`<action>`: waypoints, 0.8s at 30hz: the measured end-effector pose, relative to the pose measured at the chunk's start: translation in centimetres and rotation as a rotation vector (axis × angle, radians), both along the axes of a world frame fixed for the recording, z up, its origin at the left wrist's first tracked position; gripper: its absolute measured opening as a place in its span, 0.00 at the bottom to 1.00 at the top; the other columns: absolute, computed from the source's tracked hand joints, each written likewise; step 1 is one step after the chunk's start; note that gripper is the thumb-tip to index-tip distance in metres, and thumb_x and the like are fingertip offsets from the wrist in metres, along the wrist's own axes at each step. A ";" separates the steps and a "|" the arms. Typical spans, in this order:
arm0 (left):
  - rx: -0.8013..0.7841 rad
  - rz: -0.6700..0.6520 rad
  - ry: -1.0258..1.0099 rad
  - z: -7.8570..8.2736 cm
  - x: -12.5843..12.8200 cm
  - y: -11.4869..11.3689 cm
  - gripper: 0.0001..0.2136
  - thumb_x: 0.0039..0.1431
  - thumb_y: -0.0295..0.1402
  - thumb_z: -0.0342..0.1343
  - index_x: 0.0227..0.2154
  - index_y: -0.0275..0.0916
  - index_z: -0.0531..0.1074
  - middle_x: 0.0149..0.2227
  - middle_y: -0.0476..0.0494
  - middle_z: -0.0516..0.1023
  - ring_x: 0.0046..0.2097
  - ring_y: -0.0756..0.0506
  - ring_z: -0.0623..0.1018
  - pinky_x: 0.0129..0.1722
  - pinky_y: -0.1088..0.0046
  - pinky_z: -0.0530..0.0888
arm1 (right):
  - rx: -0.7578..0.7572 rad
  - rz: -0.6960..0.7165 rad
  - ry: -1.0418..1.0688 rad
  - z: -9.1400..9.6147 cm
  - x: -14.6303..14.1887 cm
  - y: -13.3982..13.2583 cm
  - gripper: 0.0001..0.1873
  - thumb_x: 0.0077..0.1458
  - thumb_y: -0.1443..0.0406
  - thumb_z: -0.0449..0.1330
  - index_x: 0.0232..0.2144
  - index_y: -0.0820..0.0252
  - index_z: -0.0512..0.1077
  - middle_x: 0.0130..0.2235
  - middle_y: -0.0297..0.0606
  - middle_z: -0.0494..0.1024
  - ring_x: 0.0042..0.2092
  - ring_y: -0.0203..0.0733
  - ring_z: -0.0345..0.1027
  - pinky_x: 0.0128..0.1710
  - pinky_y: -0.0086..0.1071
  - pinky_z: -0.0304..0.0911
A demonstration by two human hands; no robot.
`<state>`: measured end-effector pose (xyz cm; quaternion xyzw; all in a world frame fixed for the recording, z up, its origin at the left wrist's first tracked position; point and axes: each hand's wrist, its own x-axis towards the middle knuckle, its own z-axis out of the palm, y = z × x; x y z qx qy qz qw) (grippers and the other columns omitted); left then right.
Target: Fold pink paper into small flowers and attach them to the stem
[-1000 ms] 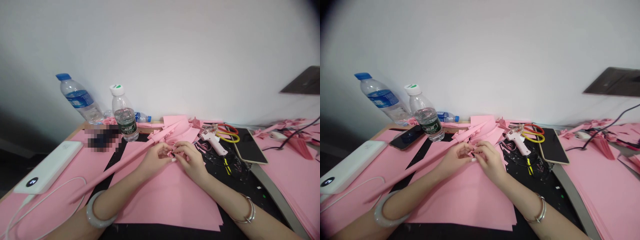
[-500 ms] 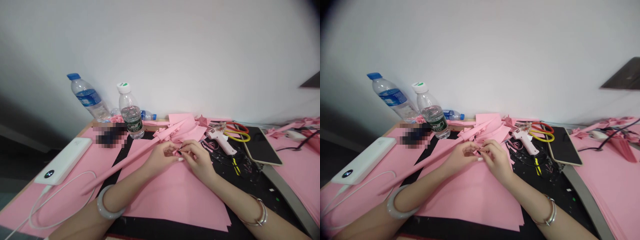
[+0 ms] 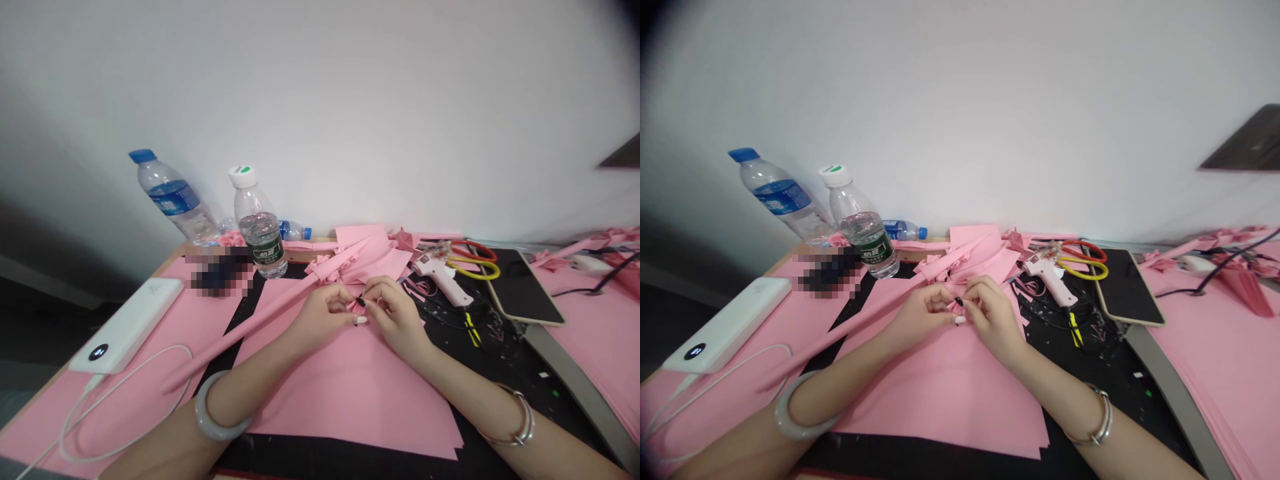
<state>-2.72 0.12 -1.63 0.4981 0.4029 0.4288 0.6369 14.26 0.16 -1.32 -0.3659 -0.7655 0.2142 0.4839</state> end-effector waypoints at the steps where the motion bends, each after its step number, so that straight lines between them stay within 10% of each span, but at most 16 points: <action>1: -0.007 -0.005 -0.009 0.0 0.0 0.0 0.14 0.39 0.25 0.70 0.24 0.37 0.67 0.26 0.52 0.76 0.31 0.49 0.77 0.34 0.73 0.72 | -0.030 -0.006 0.016 0.0 0.0 0.0 0.09 0.56 0.75 0.57 0.29 0.57 0.70 0.36 0.39 0.73 0.37 0.42 0.69 0.32 0.32 0.64; 24: 0.133 -0.030 0.209 -0.2 -0.5 0.1 0.14 0.43 0.31 0.69 0.22 0.38 0.66 0.25 0.52 0.73 0.30 0.48 0.74 0.33 0.70 0.70 | -0.431 0.154 0.140 0.0 0.6 1.4 0.17 0.58 0.56 0.61 0.22 0.57 0.65 0.32 0.37 0.66 0.36 0.43 0.63 0.35 0.35 0.58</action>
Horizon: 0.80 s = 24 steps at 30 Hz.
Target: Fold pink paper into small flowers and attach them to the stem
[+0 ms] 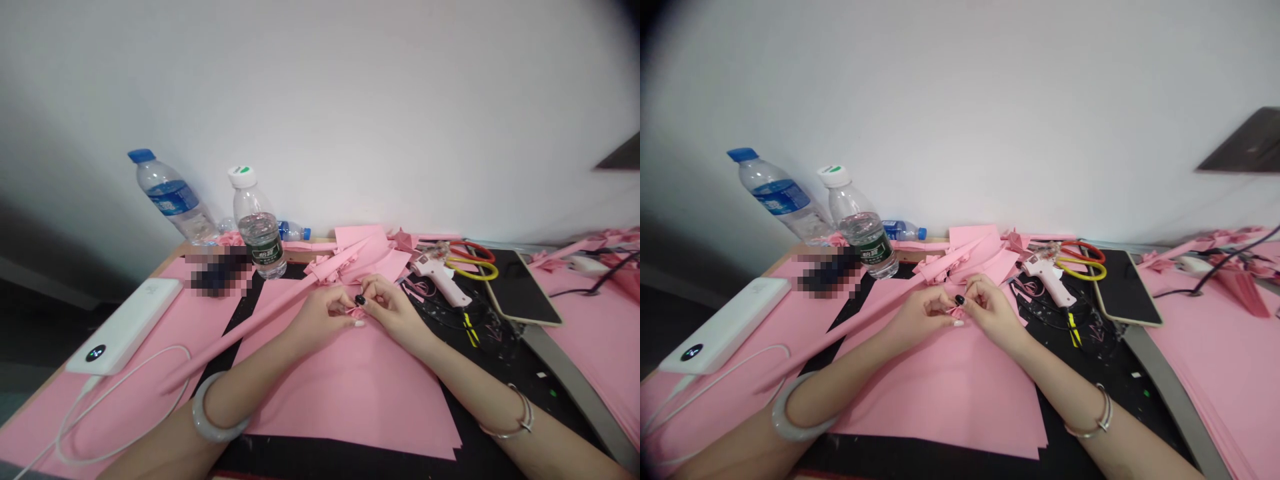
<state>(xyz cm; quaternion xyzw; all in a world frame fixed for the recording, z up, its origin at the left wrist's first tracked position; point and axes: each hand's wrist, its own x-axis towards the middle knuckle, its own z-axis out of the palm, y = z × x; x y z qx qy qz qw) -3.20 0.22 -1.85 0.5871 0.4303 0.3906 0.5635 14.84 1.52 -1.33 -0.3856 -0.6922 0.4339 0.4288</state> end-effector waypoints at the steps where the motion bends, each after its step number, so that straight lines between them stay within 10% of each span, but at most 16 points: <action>1: 0.007 -0.010 -0.002 0.0 0.0 0.0 0.14 0.43 0.31 0.69 0.21 0.38 0.66 0.26 0.52 0.73 0.30 0.48 0.74 0.33 0.71 0.70 | -0.008 0.019 -0.013 0.0 0.1 0.1 0.18 0.58 0.56 0.61 0.21 0.57 0.65 0.31 0.36 0.66 0.34 0.43 0.62 0.34 0.35 0.57; 7: 0.005 -0.003 0.007 0.1 0.0 -0.1 0.14 0.43 0.30 0.70 0.21 0.37 0.66 0.26 0.51 0.74 0.31 0.47 0.76 0.34 0.69 0.72 | 0.033 -0.005 -0.089 -0.1 0.1 0.1 0.13 0.58 0.61 0.59 0.22 0.57 0.64 0.28 0.34 0.67 0.30 0.40 0.62 0.30 0.33 0.58; 12: -0.149 0.065 -0.155 0.1 0.0 0.3 0.15 0.42 0.30 0.71 0.27 0.37 0.69 0.29 0.47 0.81 0.31 0.46 0.81 0.34 0.68 0.76 | 0.380 -0.213 -0.253 -0.3 0.1 -0.9 0.07 0.59 0.71 0.55 0.33 0.57 0.71 0.33 0.39 0.77 0.32 0.42 0.71 0.32 0.34 0.66; 24: -0.104 0.145 -0.125 0.3 0.1 0.2 0.12 0.44 0.25 0.68 0.26 0.37 0.69 0.30 0.46 0.81 0.34 0.45 0.82 0.39 0.65 0.78 | 0.737 -0.108 -0.541 -0.9 0.7 -0.7 0.15 0.65 0.71 0.53 0.49 0.60 0.76 0.43 0.49 0.84 0.41 0.51 0.79 0.39 0.42 0.75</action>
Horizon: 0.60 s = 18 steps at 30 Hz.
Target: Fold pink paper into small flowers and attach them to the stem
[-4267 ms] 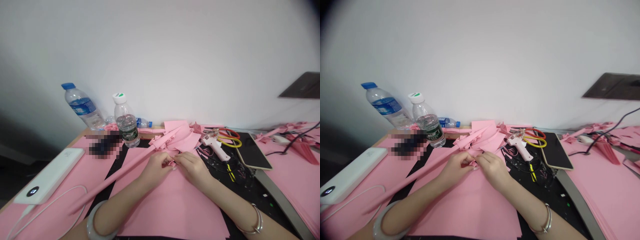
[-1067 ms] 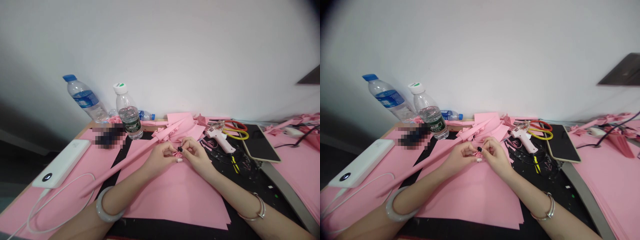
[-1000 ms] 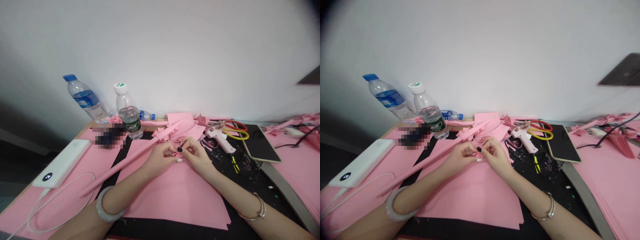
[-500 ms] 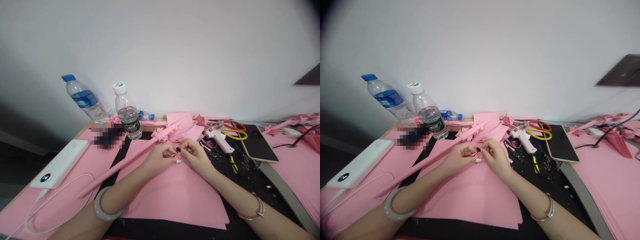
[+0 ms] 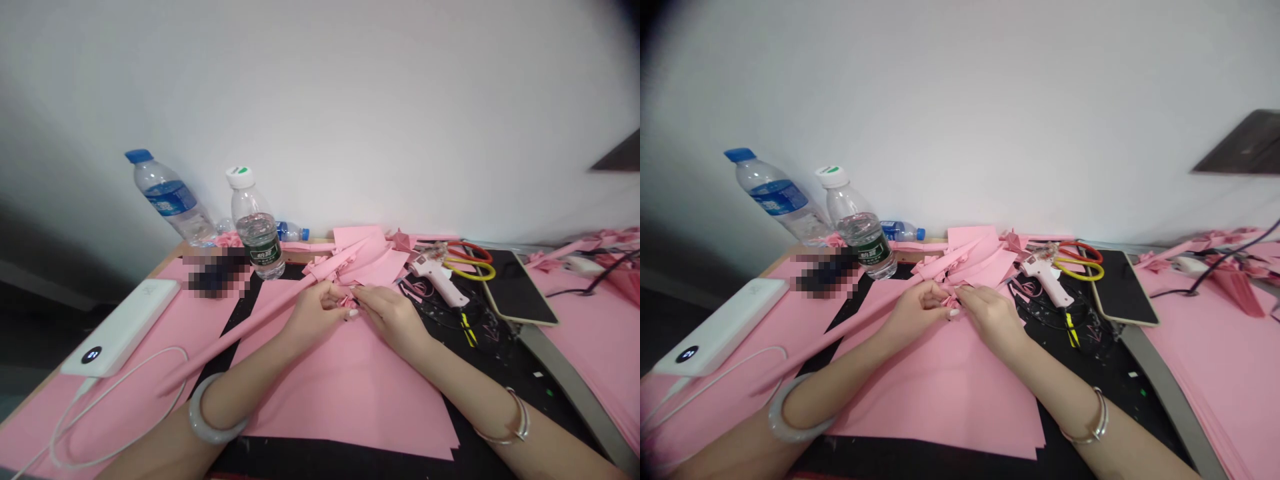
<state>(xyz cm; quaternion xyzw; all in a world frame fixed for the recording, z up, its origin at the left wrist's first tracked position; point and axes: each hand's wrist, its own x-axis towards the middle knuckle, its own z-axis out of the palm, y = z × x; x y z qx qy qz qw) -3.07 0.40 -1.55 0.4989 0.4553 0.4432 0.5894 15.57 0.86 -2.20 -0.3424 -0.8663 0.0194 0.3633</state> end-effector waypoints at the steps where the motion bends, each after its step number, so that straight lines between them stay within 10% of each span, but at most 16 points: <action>1: 0.025 0.000 0.042 0.1 0.0 0.0 0.11 0.44 0.25 0.68 0.25 0.37 0.69 0.30 0.46 0.82 0.35 0.44 0.82 0.40 0.65 0.78 | -0.001 0.011 -0.004 0.0 0.0 0.1 0.15 0.65 0.71 0.53 0.49 0.61 0.77 0.43 0.50 0.84 0.41 0.51 0.79 0.38 0.42 0.75; 18: 0.130 -0.089 0.195 -0.1 -0.3 -0.2 0.09 0.47 0.31 0.67 0.28 0.39 0.72 0.30 0.48 0.79 0.34 0.45 0.78 0.38 0.68 0.73 | -0.108 0.049 0.001 0.1 0.0 0.2 0.14 0.64 0.69 0.52 0.31 0.58 0.75 0.27 0.40 0.77 0.29 0.43 0.70 0.28 0.34 0.66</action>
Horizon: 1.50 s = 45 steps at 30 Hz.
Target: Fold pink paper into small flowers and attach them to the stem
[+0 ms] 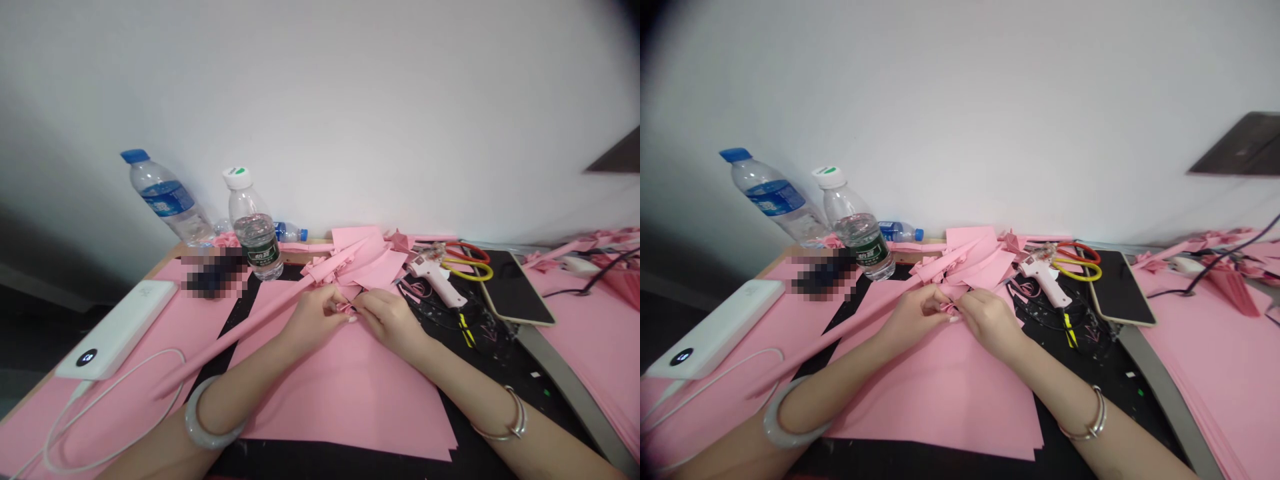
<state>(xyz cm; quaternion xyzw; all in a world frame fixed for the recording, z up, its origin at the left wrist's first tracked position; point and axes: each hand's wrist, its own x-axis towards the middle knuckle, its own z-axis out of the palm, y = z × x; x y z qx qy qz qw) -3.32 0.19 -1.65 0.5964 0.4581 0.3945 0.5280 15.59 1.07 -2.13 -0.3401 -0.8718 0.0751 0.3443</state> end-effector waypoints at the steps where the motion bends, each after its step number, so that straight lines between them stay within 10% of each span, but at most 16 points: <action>1: -0.015 0.011 -0.034 0.1 0.0 0.0 0.10 0.46 0.30 0.68 0.29 0.39 0.72 0.30 0.48 0.79 0.35 0.45 0.78 0.39 0.68 0.74 | -0.019 -0.008 0.028 0.0 -0.1 0.0 0.13 0.63 0.69 0.52 0.31 0.58 0.75 0.27 0.40 0.77 0.29 0.43 0.71 0.29 0.34 0.67; 12: 0.019 0.104 -0.170 0.0 0.2 0.4 0.09 0.47 0.31 0.67 0.29 0.38 0.73 0.34 0.46 0.80 0.40 0.45 0.79 0.45 0.67 0.74 | -0.102 -0.144 0.244 0.9 -0.5 -0.8 0.16 0.62 0.73 0.50 0.46 0.55 0.74 0.43 0.43 0.82 0.42 0.46 0.77 0.42 0.38 0.72; 35: -0.040 -0.027 -0.152 0.8 0.6 -0.4 0.08 0.46 0.25 0.65 0.30 0.37 0.74 0.32 0.47 0.79 0.36 0.46 0.78 0.38 0.71 0.73 | -0.274 -0.144 0.415 0.9 -1.3 -1.2 0.09 0.56 0.72 0.60 0.26 0.57 0.69 0.28 0.34 0.68 0.27 0.37 0.61 0.25 0.31 0.56; 45: 0.034 -0.015 -0.009 0.3 0.3 -0.3 0.05 0.48 0.26 0.65 0.26 0.37 0.73 0.31 0.48 0.78 0.36 0.46 0.77 0.38 0.70 0.73 | -0.736 -0.133 0.567 0.7 -1.4 -0.3 0.15 0.54 0.58 0.61 0.21 0.57 0.65 0.22 0.30 0.66 0.25 0.36 0.59 0.25 0.30 0.55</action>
